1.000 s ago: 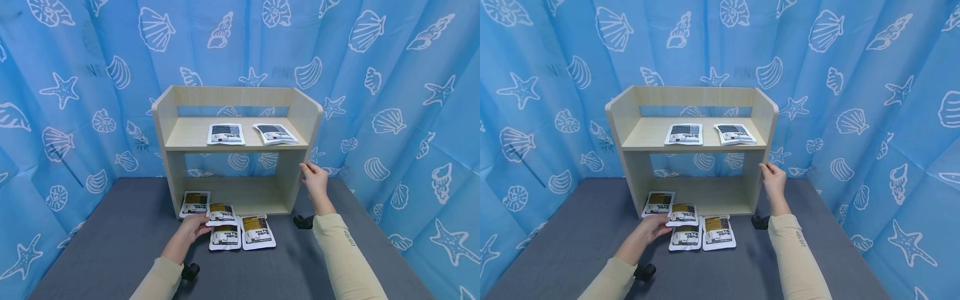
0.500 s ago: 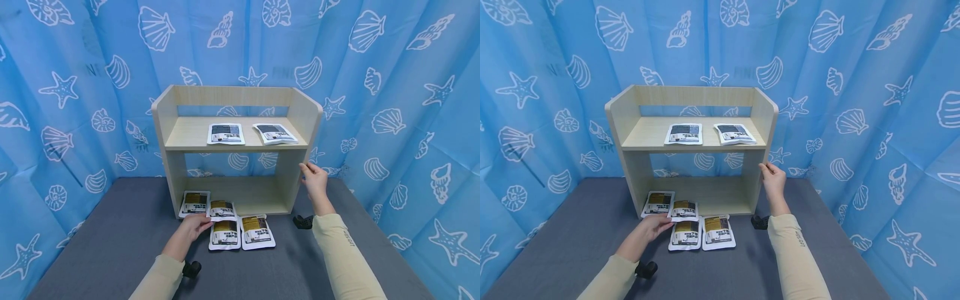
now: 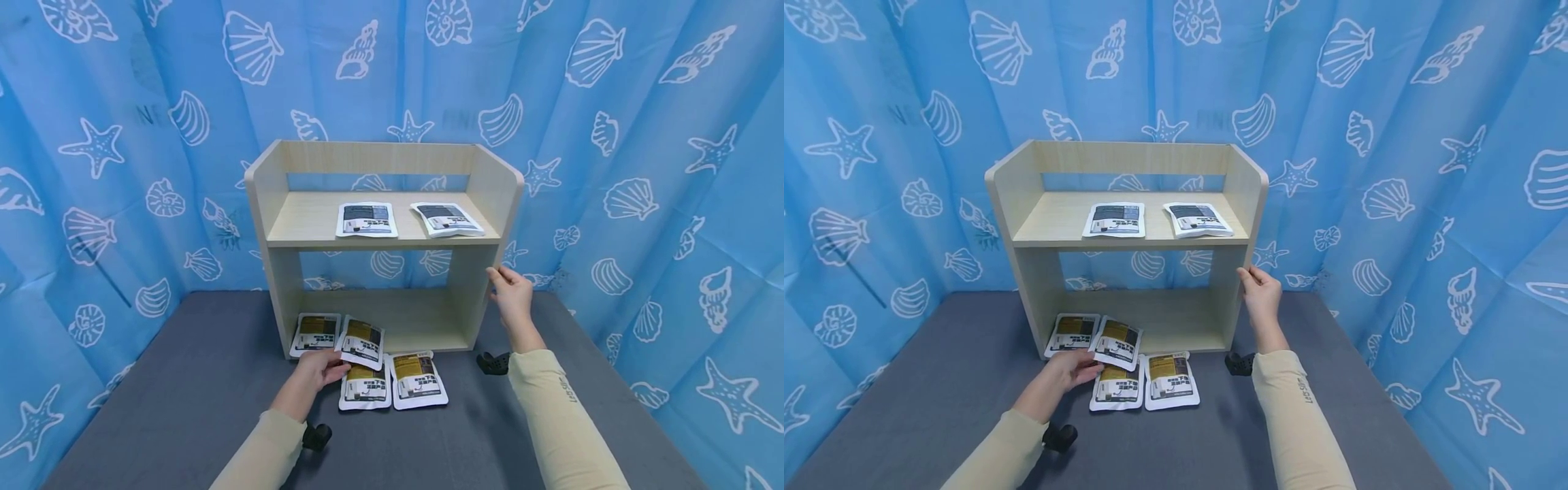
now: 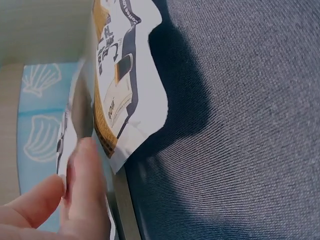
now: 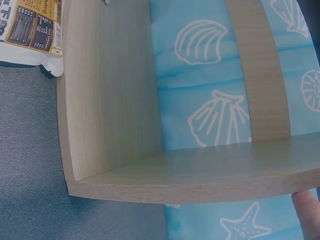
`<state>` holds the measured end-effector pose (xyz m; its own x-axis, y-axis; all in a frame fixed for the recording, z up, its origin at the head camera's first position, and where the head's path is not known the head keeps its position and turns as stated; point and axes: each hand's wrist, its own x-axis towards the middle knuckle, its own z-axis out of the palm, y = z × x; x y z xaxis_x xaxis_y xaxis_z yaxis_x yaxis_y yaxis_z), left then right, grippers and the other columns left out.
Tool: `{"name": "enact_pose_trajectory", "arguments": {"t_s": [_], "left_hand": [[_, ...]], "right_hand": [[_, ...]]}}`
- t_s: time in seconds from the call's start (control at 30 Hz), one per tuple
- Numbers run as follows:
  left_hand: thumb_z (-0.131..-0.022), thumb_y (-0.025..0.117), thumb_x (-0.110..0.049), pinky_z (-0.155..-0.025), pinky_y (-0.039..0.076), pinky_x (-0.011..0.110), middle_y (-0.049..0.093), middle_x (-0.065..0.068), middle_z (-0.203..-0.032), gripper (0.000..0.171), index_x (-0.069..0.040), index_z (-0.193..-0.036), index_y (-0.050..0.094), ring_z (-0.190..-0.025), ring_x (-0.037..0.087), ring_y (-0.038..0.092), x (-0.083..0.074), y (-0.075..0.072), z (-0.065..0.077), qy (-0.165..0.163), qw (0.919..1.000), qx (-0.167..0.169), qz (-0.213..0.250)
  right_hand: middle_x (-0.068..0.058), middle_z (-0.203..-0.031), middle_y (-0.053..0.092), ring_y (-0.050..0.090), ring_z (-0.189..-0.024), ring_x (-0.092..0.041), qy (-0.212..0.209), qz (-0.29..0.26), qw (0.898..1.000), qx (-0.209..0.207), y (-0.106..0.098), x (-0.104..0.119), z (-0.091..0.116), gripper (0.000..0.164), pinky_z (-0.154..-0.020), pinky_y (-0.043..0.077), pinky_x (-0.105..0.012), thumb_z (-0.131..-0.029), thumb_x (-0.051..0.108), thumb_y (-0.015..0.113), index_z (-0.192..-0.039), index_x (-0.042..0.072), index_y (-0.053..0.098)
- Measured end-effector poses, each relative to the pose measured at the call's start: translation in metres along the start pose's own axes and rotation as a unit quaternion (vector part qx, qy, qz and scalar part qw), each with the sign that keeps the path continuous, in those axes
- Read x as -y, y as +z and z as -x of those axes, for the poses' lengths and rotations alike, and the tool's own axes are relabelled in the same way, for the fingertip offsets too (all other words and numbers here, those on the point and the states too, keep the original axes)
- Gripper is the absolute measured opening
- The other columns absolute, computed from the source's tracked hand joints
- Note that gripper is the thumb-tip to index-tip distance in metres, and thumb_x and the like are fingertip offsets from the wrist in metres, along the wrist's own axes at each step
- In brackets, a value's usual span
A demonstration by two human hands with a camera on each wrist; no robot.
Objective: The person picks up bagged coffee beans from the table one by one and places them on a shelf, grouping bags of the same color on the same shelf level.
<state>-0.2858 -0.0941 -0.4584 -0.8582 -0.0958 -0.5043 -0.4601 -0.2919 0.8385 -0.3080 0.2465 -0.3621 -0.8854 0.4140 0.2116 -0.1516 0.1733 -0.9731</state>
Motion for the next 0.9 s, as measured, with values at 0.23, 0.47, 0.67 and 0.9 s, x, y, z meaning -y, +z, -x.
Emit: {"name": "enact_pose_trajectory", "arguments": {"t_s": [0.23,0.47,0.67,0.9], "left_hand": [[-0.096,0.053,0.006,-0.081,0.056,0.034,0.069,0.022,-0.085,0.045,0.014,-0.139,0.04,-0.072,0.022,0.071,-0.003,0.002,-0.004,-0.016,0.9993,0.002,0.032],[-0.098,0.05,0.004,-0.08,0.055,0.031,0.056,0.036,-0.123,0.045,0.016,-0.14,0.036,-0.073,0.022,0.071,-0.005,0.004,-0.007,-0.023,0.9976,0.013,0.063],[-0.099,0.046,0.006,-0.083,0.054,0.03,0.046,0.035,-0.135,0.047,0.017,-0.142,0.031,-0.081,0.024,0.072,-0.006,0.005,-0.012,-0.024,0.9963,0.018,0.081],[-0.099,0.046,0.007,-0.08,0.055,0.028,0.049,0.034,-0.132,0.046,0.017,-0.141,0.032,-0.071,0.019,0.071,-0.008,0.006,-0.017,-0.008,0.9982,0.012,0.058]], "right_hand": [[-0.018,-0.139,0.052,0.05,-0.127,-0.031,0.001,0.002,1.0,0.001,-0.001,0.001,0.0,0.046,-0.098,0.045,-0.051,-0.099,0.026,0.059,-0.136,0.0,0.055],[-0.019,-0.139,0.051,0.05,-0.127,-0.033,0.005,-0.005,1.0,-0.001,-0.002,0.002,-0.001,0.047,-0.099,0.044,-0.052,-0.098,0.026,0.059,-0.137,0.0,0.053],[-0.019,-0.138,0.052,0.051,-0.126,-0.03,0.005,0.002,1.0,0.002,-0.002,0.0,-0.001,0.047,-0.098,0.046,-0.049,-0.098,0.027,0.059,-0.136,0.0,0.054],[-0.019,-0.138,0.053,0.051,-0.126,-0.031,0.007,0.001,1.0,0.002,0.0,0.0,0.001,0.047,-0.097,0.046,-0.049,-0.099,0.027,0.058,-0.136,0.0,0.054]]}}
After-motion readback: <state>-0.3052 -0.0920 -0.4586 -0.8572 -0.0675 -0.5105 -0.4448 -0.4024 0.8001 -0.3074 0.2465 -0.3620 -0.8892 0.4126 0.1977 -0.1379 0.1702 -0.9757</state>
